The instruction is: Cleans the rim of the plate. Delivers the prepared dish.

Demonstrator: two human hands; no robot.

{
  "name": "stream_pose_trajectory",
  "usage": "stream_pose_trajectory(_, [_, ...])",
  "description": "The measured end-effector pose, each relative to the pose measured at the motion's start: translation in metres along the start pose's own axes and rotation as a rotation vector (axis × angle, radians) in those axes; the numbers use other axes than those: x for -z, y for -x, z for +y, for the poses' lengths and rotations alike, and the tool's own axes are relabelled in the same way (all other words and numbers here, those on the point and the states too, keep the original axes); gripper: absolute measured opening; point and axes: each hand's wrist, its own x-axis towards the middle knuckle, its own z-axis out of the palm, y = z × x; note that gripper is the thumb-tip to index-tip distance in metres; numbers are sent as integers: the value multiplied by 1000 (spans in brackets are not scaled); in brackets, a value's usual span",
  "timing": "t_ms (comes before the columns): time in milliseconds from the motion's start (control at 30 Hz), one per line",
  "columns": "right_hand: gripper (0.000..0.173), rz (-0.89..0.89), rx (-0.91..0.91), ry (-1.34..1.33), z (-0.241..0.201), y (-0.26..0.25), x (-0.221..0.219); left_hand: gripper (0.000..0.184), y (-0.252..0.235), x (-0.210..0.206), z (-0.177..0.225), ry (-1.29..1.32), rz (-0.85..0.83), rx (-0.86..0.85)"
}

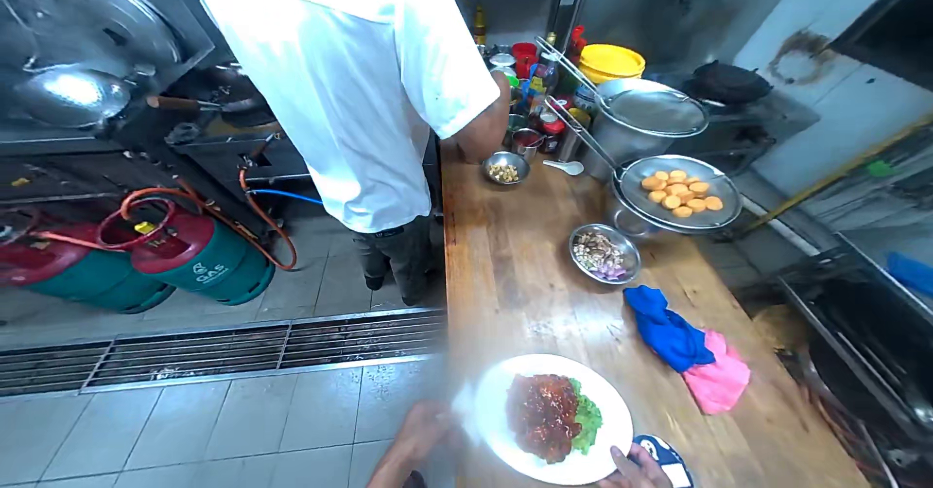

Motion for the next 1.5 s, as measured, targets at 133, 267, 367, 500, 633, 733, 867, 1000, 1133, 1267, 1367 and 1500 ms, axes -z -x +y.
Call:
stream_pose_trajectory(133, [29, -5, 17, 2, -1, 2, -2, 23, -2, 3, 5, -29, -35, 6])
stream_pose_trajectory(267, [28, 7, 21, -4, 0, 2, -2, 21, -4, 2, 4, -16, -35, 10])
stream_pose_trajectory(367, [26, 7, 17, -7, 0, 2, -1, 20, -4, 3, 0, -6, -40, -11])
stream_pose_trajectory(500, [24, -13, 7, 0, -1, 1, 0, 18, -7, 5, -13, 54, -45, -71])
stream_pose_trajectory(633, [23, -17, 14, -10, 2, 0, 1, 32, -4, 3, -14, 129, 21, -11])
stream_pose_trajectory(733, [22, -7, 14, -13, 3, 2, 2, 28, 1, -6, -9, 107, 129, 69])
stream_pose_trajectory(867, [20, -18, 17, -26, 5, 0, 2, 19, 0, -11, -14, 134, 142, -19])
stream_pose_trajectory(1000, [19, -20, 12, -29, 3, 1, 2, 24, 0, -6, -22, 113, -58, -92])
stream_pose_trajectory(1133, [22, -27, 18, -3, 4, 1, 2, 25, 6, -5, -16, 85, -170, -91])
stream_pose_trajectory(1267, [19, -24, 16, -17, 3, 2, 1, 29, 1, -7, -16, -75, -97, -111])
stream_pose_trajectory(1367, [17, -20, 14, -28, 2, 2, 1, 23, -3, -3, -16, -166, -172, -112])
stream_pose_trajectory(1500, [18, -31, 4, -34, 3, 1, 2, 25, -13, 18, -3, -303, -352, -138])
